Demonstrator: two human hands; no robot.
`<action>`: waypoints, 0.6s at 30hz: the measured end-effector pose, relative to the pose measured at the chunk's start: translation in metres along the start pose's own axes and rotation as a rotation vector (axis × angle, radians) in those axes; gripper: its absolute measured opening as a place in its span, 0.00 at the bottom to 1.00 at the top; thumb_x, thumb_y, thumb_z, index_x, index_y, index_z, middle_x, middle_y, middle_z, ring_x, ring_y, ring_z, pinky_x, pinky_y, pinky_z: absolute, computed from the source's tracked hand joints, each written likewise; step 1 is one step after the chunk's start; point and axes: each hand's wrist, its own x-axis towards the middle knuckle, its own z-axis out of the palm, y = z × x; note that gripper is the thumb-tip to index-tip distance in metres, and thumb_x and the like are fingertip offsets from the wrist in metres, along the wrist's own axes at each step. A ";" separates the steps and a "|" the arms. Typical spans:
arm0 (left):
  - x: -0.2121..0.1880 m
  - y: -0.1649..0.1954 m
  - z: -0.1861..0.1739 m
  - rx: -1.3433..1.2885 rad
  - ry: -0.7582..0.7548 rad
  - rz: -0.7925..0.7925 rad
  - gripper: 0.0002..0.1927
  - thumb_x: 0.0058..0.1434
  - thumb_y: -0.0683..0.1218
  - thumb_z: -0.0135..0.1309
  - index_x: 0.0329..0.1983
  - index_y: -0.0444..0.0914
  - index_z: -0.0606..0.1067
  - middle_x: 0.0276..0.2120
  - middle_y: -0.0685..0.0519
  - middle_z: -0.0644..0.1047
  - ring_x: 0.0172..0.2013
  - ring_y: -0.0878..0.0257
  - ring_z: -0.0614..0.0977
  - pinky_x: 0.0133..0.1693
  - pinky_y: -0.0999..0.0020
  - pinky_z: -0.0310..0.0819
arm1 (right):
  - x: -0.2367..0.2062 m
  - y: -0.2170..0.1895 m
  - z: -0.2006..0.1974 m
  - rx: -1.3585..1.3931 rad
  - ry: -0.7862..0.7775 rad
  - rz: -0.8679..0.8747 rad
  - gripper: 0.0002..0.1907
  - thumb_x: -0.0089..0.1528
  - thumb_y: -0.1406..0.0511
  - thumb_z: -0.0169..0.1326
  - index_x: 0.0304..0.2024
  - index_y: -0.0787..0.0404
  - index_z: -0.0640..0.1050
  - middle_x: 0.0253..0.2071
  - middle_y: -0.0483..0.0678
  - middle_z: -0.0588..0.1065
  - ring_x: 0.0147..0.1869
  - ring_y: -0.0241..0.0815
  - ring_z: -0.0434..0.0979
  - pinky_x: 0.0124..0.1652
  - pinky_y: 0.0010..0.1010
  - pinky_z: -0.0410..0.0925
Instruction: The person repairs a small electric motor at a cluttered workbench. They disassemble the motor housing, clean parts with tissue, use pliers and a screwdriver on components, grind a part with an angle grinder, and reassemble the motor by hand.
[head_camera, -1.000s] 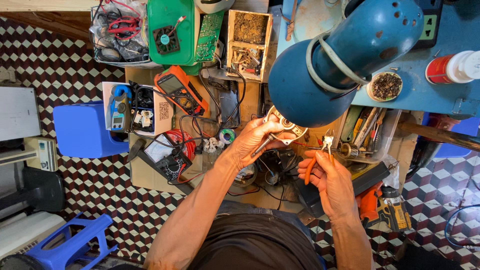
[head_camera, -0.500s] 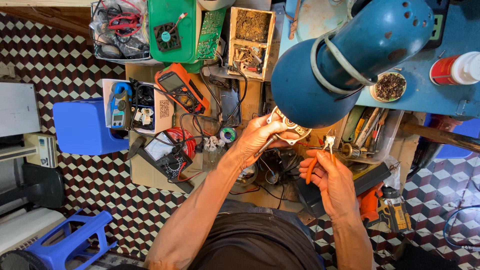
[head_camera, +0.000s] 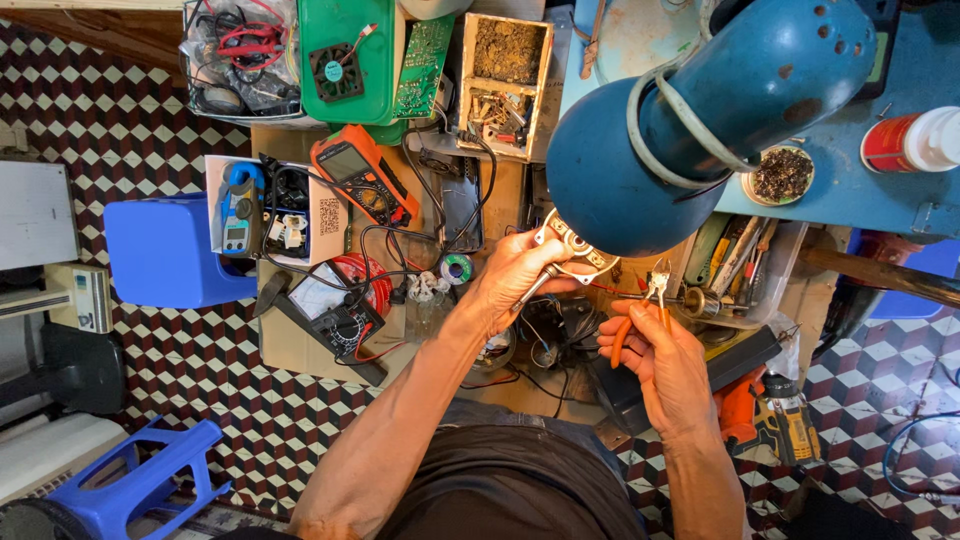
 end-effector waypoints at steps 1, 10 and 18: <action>-0.001 0.000 -0.001 0.008 0.000 0.006 0.18 0.64 0.47 0.53 0.53 0.32 0.75 0.46 0.47 0.82 0.45 0.60 0.87 0.48 0.64 0.85 | 0.000 0.000 0.000 -0.001 0.001 0.002 0.20 0.69 0.60 0.49 0.53 0.72 0.75 0.39 0.55 0.77 0.42 0.42 0.79 0.43 0.33 0.75; -0.002 -0.003 -0.002 0.072 0.017 0.044 0.20 0.66 0.50 0.52 0.56 0.34 0.74 0.46 0.48 0.82 0.44 0.61 0.86 0.45 0.66 0.84 | -0.002 0.001 0.004 -0.009 -0.004 0.004 0.19 0.69 0.60 0.49 0.52 0.71 0.75 0.39 0.55 0.77 0.41 0.42 0.79 0.42 0.32 0.75; -0.004 -0.002 -0.002 0.107 0.034 0.052 0.20 0.64 0.46 0.50 0.58 0.34 0.73 0.46 0.50 0.81 0.44 0.63 0.86 0.46 0.65 0.84 | -0.005 0.000 0.009 -0.040 -0.020 0.011 0.20 0.69 0.59 0.49 0.52 0.71 0.75 0.39 0.55 0.78 0.40 0.41 0.80 0.41 0.31 0.75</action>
